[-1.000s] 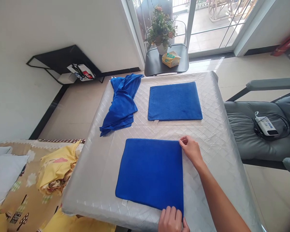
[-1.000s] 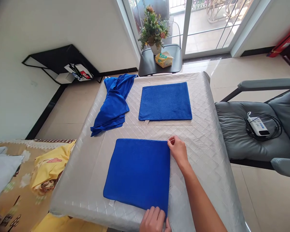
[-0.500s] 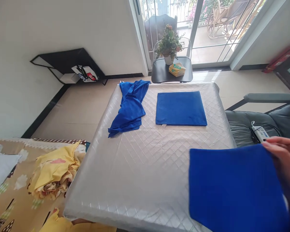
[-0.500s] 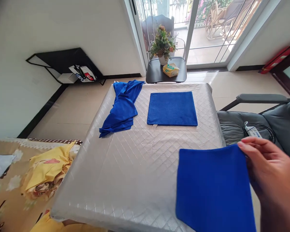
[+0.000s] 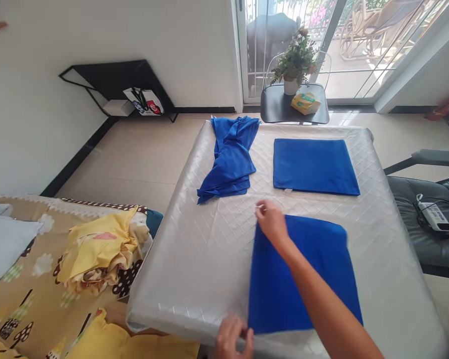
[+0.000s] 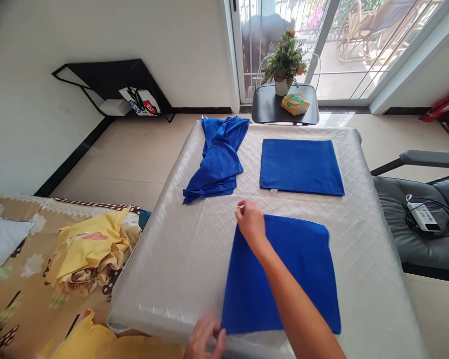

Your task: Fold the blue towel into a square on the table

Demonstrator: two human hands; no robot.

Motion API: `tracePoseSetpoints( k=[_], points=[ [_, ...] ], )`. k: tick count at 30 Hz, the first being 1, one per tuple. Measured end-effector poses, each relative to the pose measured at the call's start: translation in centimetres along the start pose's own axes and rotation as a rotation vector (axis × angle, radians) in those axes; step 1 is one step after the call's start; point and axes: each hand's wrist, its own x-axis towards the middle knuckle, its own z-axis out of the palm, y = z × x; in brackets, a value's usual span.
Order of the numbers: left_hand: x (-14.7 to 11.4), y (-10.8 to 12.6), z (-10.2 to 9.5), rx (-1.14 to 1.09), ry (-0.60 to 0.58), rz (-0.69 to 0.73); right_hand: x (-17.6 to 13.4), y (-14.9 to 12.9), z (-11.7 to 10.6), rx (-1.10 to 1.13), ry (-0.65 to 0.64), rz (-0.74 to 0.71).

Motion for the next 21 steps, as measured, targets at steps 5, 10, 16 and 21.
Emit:
tracePoseSetpoints(
  k=[5,10,16,21],
  points=[
    [-1.2,-7.8,-0.6,0.086,-0.049,-0.295,-4.8,0.3,8.3,-0.043,-0.095,-0.211],
    [-2.4,-10.5,-1.2,0.021,-0.142,-0.398,-9.3,7.0,3.4,-0.192,0.136,-0.222],
    [2.1,-11.6,-0.9,-0.185,-0.078,-0.623,-6.5,14.8,-5.3,-0.257,0.325,0.093],
    [12.7,-14.2,1.5,-0.148,0.122,-0.576,-2.8,16.2,-6.5,-0.191,0.211,0.229]
  ],
)
